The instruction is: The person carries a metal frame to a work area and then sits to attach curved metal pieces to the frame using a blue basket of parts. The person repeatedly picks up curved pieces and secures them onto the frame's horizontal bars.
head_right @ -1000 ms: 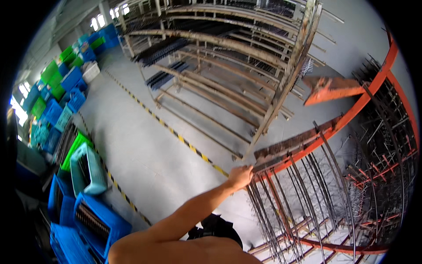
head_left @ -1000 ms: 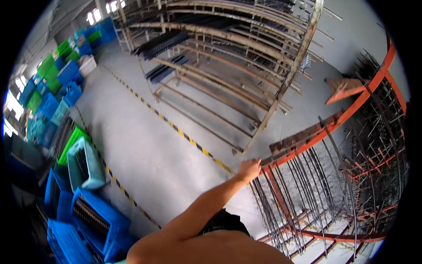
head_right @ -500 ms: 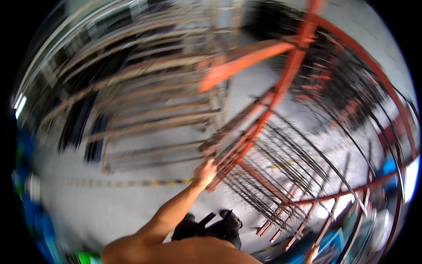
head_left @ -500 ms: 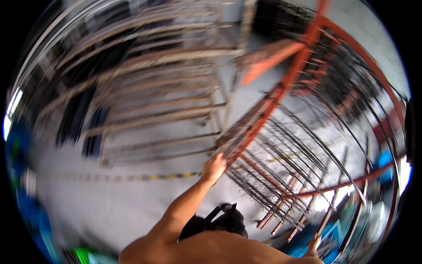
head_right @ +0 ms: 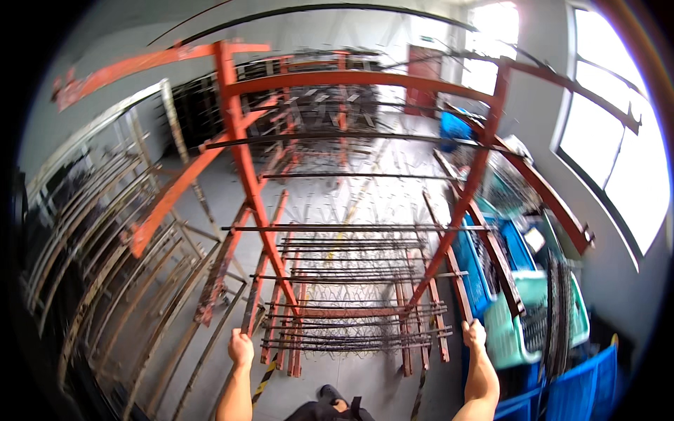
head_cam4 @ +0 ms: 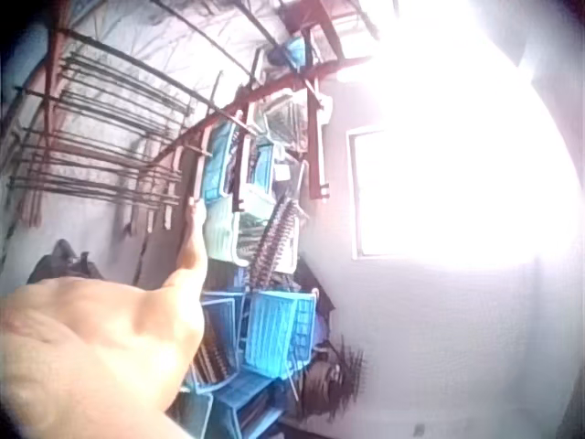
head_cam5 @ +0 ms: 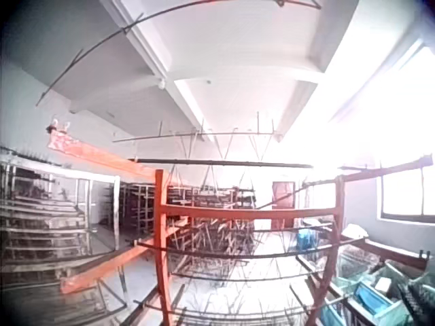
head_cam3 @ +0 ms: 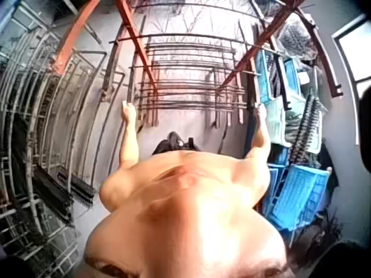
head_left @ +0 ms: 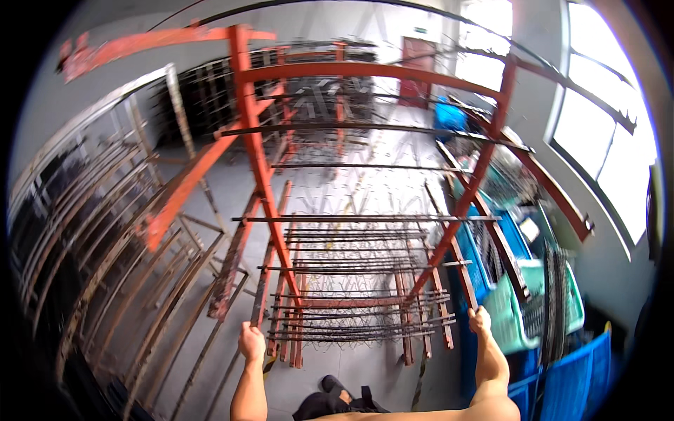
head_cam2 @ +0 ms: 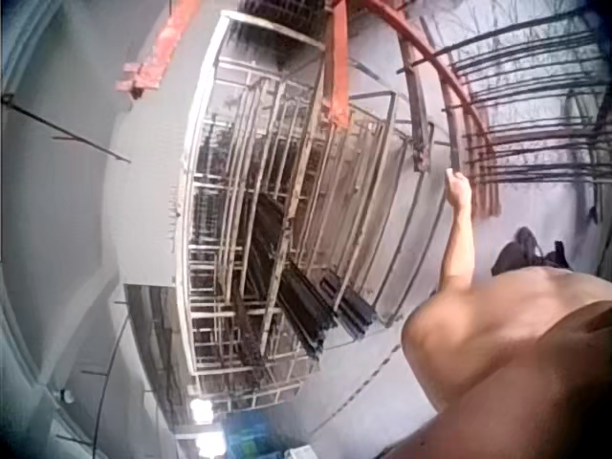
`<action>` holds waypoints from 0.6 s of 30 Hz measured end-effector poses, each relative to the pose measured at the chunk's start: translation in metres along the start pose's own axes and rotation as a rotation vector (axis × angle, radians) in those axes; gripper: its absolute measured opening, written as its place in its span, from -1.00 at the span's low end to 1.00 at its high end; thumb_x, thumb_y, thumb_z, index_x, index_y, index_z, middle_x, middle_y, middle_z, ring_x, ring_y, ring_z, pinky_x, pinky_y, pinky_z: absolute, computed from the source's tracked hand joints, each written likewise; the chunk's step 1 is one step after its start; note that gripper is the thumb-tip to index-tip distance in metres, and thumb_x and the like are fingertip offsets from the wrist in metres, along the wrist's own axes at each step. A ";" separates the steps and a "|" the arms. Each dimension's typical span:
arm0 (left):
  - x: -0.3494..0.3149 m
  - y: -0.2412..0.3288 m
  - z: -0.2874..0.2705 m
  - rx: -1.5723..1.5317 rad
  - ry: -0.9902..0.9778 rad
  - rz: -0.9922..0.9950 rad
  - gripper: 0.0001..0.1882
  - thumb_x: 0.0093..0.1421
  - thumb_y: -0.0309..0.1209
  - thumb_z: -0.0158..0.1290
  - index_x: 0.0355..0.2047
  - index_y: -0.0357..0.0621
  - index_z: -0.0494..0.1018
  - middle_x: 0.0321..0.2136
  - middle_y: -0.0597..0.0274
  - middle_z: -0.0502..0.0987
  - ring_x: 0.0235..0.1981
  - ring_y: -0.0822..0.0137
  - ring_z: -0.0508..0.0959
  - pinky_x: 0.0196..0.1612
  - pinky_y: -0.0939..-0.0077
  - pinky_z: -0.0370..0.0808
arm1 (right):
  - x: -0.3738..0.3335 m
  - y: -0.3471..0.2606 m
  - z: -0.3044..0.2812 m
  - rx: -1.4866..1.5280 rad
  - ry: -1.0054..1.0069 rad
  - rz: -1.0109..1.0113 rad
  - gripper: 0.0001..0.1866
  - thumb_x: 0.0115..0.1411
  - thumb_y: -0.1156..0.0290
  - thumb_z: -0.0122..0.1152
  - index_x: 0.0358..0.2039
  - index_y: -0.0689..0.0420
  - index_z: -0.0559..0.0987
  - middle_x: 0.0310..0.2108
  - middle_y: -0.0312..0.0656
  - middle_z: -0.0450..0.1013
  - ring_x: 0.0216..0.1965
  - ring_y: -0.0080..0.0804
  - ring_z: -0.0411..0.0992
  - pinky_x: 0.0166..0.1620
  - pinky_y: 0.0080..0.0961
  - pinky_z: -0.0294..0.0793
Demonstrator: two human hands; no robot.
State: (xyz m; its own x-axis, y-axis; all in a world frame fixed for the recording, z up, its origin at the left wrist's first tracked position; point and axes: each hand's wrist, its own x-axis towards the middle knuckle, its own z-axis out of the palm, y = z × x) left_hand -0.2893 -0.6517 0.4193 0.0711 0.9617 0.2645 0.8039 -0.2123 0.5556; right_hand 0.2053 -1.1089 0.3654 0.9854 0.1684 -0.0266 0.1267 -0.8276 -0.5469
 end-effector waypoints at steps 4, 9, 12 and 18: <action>-0.002 -0.010 -0.008 0.067 -0.071 -0.010 -0.75 0.13 -0.32 -0.20 -0.22 -0.03 0.39 -0.37 -0.05 0.53 -0.32 -0.14 0.49 -0.24 0.01 0.39 | -0.047 0.012 -0.004 -0.080 0.029 -0.018 -0.55 0.13 0.03 0.01 -0.31 0.24 0.44 -0.32 0.18 0.45 -0.21 0.11 0.42 -0.15 -0.10 0.39; -0.051 -0.045 -0.013 0.078 -0.094 0.132 -0.77 0.14 -0.33 -0.23 -0.25 -0.06 0.36 -0.43 -0.04 0.53 -0.37 -0.10 0.50 -0.33 0.05 0.37 | -0.147 0.062 -0.021 0.041 0.064 0.163 -0.54 0.10 0.04 0.06 -0.23 0.22 0.45 -0.25 0.13 0.45 -0.14 0.07 0.40 -0.09 -0.16 0.38; -0.090 -0.087 -0.024 0.155 -0.120 0.137 -0.77 0.13 -0.33 -0.23 -0.26 -0.05 0.36 -0.45 -0.01 0.54 -0.38 -0.10 0.50 -0.33 0.05 0.37 | -0.226 0.100 -0.037 0.033 0.033 0.305 -0.52 0.10 0.06 0.06 -0.13 0.21 0.42 -0.20 0.13 0.44 -0.11 0.05 0.40 -0.04 -0.18 0.37; -0.120 -0.134 -0.051 0.116 -0.115 0.257 -0.75 0.14 -0.32 -0.25 -0.24 -0.05 0.35 -0.48 -0.02 0.53 -0.40 -0.12 0.49 -0.34 0.02 0.36 | -0.314 0.125 -0.070 0.011 0.036 0.393 -0.39 0.14 0.03 0.04 0.10 0.13 0.27 -0.11 0.13 0.41 -0.05 0.02 0.38 0.01 -0.23 0.36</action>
State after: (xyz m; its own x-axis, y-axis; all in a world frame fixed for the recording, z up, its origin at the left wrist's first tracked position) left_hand -0.4351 -0.7479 0.3532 0.3420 0.8938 0.2900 0.8125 -0.4363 0.3866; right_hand -0.0799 -1.3027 0.3642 0.9619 -0.1791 -0.2068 -0.2622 -0.8193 -0.5099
